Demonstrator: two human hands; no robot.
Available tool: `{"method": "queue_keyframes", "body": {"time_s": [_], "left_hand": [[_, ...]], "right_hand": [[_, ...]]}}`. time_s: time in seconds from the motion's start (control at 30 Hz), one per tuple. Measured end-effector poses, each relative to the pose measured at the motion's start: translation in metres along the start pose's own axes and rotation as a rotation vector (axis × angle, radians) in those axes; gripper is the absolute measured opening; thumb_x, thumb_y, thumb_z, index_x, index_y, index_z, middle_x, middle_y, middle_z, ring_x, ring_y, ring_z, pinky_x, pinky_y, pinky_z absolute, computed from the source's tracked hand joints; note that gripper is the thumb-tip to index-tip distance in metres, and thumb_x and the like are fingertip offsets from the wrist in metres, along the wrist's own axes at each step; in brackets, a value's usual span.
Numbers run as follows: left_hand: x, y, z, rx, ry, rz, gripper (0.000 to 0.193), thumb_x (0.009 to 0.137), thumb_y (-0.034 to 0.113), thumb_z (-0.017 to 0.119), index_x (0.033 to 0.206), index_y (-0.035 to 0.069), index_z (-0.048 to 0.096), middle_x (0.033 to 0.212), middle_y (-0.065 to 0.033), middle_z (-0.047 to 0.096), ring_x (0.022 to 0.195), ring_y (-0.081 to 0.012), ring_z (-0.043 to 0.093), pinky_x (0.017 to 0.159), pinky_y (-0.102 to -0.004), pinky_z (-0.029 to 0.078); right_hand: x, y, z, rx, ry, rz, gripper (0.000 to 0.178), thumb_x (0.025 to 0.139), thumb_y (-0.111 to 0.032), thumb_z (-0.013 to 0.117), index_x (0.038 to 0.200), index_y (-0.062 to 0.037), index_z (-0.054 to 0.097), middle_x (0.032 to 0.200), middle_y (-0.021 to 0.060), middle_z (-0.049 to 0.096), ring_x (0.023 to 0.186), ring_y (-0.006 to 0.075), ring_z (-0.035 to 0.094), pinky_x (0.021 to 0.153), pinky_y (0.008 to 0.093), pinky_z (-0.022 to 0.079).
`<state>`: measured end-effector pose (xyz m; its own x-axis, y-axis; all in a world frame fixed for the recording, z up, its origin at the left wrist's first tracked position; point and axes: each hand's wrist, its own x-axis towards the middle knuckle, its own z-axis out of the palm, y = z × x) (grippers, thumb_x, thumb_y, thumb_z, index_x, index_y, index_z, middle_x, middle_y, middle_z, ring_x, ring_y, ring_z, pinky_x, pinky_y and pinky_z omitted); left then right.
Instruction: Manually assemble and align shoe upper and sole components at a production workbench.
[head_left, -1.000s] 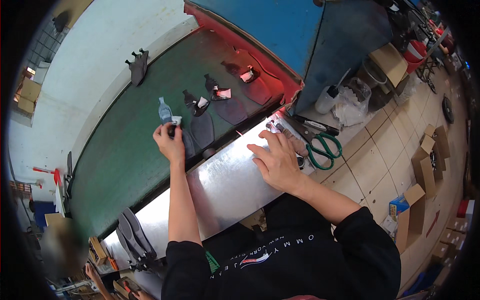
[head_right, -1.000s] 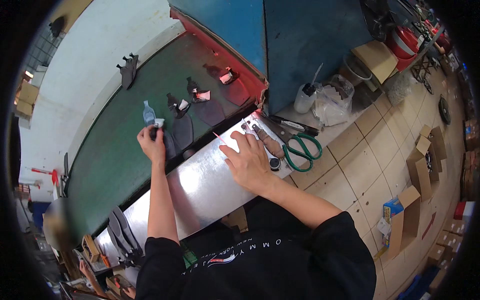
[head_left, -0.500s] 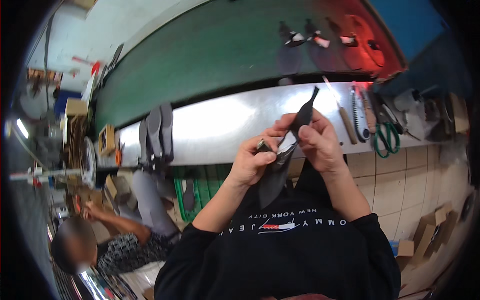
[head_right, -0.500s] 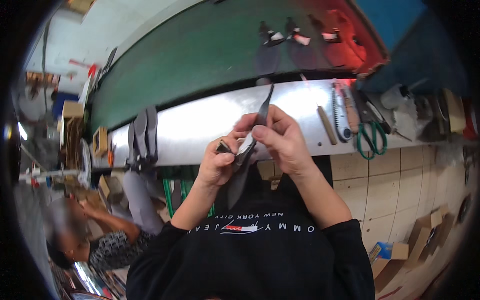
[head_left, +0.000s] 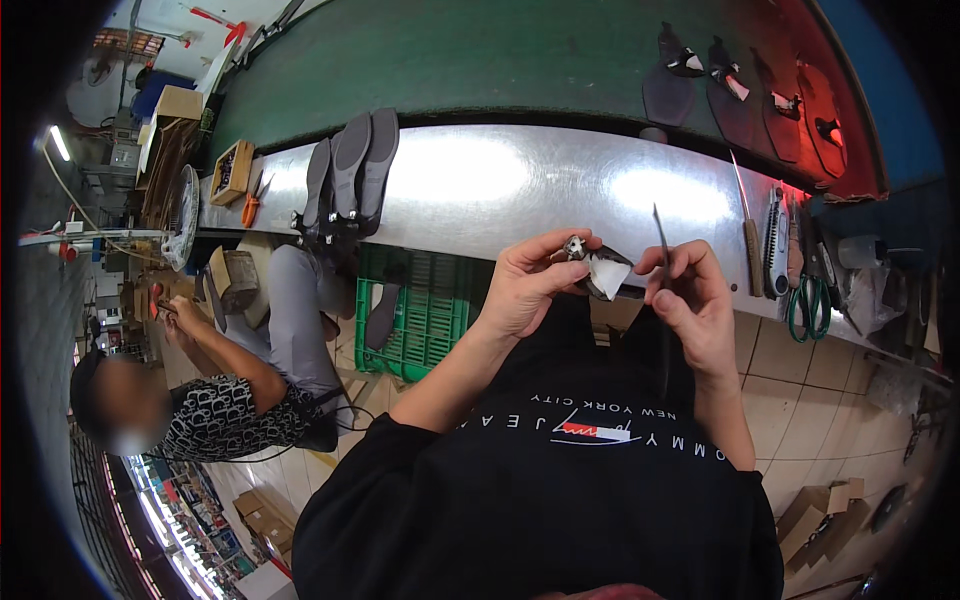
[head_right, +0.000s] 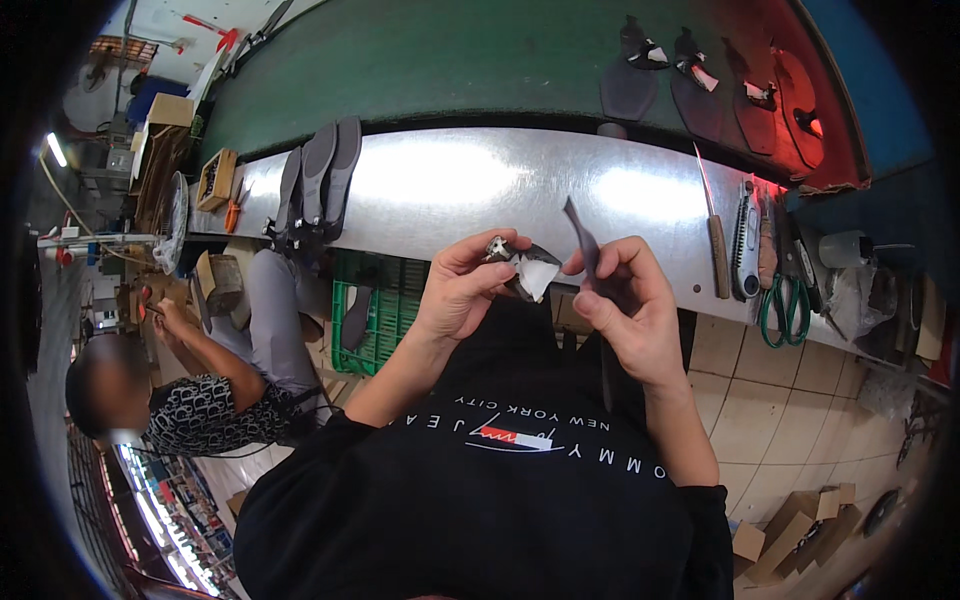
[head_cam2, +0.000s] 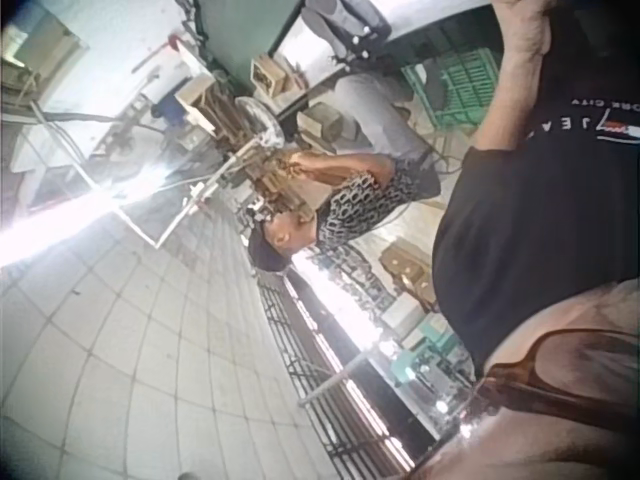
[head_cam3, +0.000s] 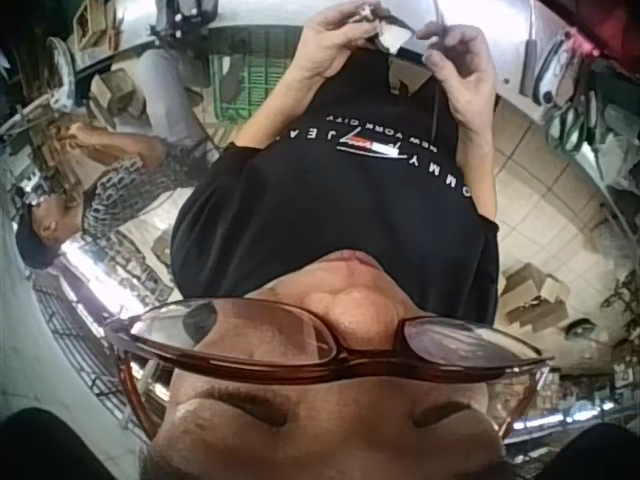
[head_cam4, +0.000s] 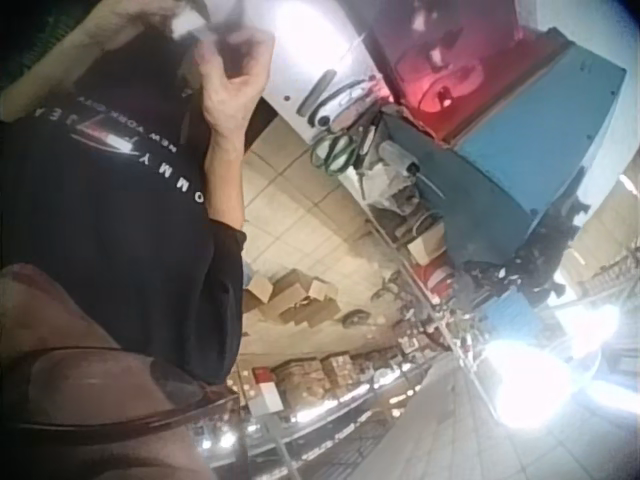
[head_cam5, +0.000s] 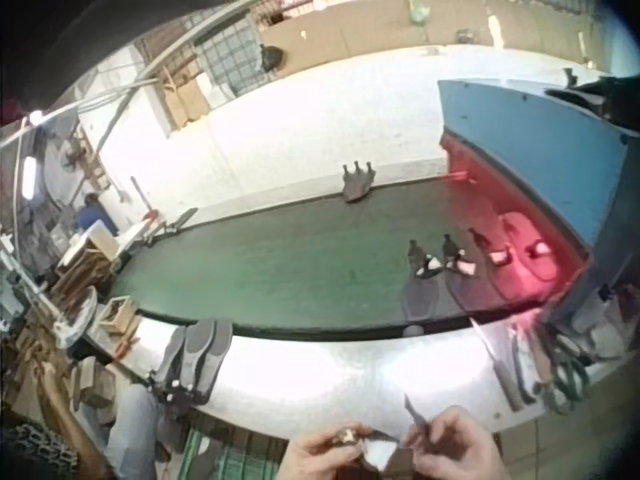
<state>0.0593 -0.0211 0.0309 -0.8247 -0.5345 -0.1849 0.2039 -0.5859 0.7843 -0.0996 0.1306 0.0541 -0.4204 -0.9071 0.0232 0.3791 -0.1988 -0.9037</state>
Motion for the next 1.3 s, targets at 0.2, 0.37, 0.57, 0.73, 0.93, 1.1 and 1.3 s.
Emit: {"method": "queue_keyframes", "body": {"time_s": [0.2, 0.37, 0.57, 0.73, 0.93, 1.1, 1.3], "left_hand": [[-0.001, 0.001, -0.001, -0.005, 0.021, 0.025, 0.035, 0.086, -0.003, 0.063, 0.121, 0.001, 0.060, 0.116, -0.0128, 0.064, 0.098, -0.0174, 0.065, 0.077, -0.0288, 0.058], [-0.002, -0.002, 0.000, 0.005, 0.094, 0.023, 0.027, 0.085, -0.001, 0.062, 0.112, 0.000, 0.063, 0.113, -0.0130, 0.065, 0.091, -0.0145, 0.065, 0.072, -0.0241, 0.057], [0.000, -0.003, -0.010, -0.080, 0.097, -0.018, 0.018, 0.083, 0.002, 0.062, 0.101, 0.000, 0.066, 0.108, -0.0125, 0.067, 0.087, -0.0114, 0.063, 0.069, -0.0215, 0.052], [-0.005, 0.002, 0.004, 0.032, 0.082, 0.004, 0.025, 0.087, 0.004, 0.062, 0.112, 0.000, 0.065, 0.115, -0.0121, 0.065, 0.096, -0.0146, 0.064, 0.077, -0.0257, 0.055], [-0.005, -0.003, 0.003, 0.036, 0.058, 0.018, 0.032, 0.087, 0.001, 0.063, 0.119, 0.000, 0.062, 0.119, -0.0122, 0.064, 0.099, -0.0154, 0.064, 0.079, -0.0270, 0.056], [-0.007, -0.002, 0.003, 0.060, 0.034, 0.026, 0.033, 0.085, 0.000, 0.066, 0.118, 0.000, 0.063, 0.118, -0.0129, 0.065, 0.098, -0.0156, 0.064, 0.079, -0.0265, 0.056], [-0.006, -0.001, 0.007, 0.040, 0.032, 0.015, 0.032, 0.085, -0.001, 0.065, 0.117, -0.001, 0.063, 0.117, -0.0134, 0.065, 0.098, -0.0158, 0.064, 0.078, -0.0264, 0.056]], "right_hand": [[-0.013, 0.007, -0.004, -0.130, 0.026, 0.072, 0.041, 0.083, -0.001, 0.067, 0.119, -0.0027, 0.047, 0.106, 0.0076, 0.061, 0.096, 0.0106, 0.056, 0.082, 0.0230, 0.046], [-0.014, -0.001, 0.006, -0.034, 0.017, 0.117, 0.057, 0.080, 0.001, 0.069, 0.133, -0.0010, 0.048, 0.107, 0.0069, 0.062, 0.095, 0.0114, 0.058, 0.084, 0.0234, 0.046], [-0.019, 0.017, 0.012, -0.379, 0.070, -0.025, 0.047, 0.077, 0.002, 0.070, 0.123, -0.0017, 0.061, 0.101, 0.0088, 0.065, 0.090, 0.0108, 0.060, 0.079, 0.0226, 0.047], [-0.015, -0.001, 0.014, -0.624, 0.126, -0.183, 0.041, 0.079, 0.006, 0.067, 0.119, -0.0016, 0.064, 0.095, 0.0099, 0.066, 0.073, 0.0120, 0.060, 0.064, 0.0240, 0.047], [-0.013, 0.003, 0.015, -0.627, 0.086, -0.285, 0.040, 0.078, 0.008, 0.066, 0.117, -0.0018, 0.065, 0.093, 0.0101, 0.066, 0.068, 0.0111, 0.059, 0.060, 0.0222, 0.046], [-0.016, 0.003, 0.018, -0.585, 0.093, -0.183, 0.041, 0.077, 0.007, 0.067, 0.117, -0.0022, 0.065, 0.092, 0.0104, 0.066, 0.073, 0.0127, 0.060, 0.064, 0.0234, 0.047], [-0.014, 0.008, 0.014, -0.609, 0.092, -0.237, 0.041, 0.077, 0.004, 0.069, 0.117, -0.0021, 0.065, 0.090, 0.0109, 0.066, 0.074, 0.0149, 0.061, 0.068, 0.0246, 0.048]]}}
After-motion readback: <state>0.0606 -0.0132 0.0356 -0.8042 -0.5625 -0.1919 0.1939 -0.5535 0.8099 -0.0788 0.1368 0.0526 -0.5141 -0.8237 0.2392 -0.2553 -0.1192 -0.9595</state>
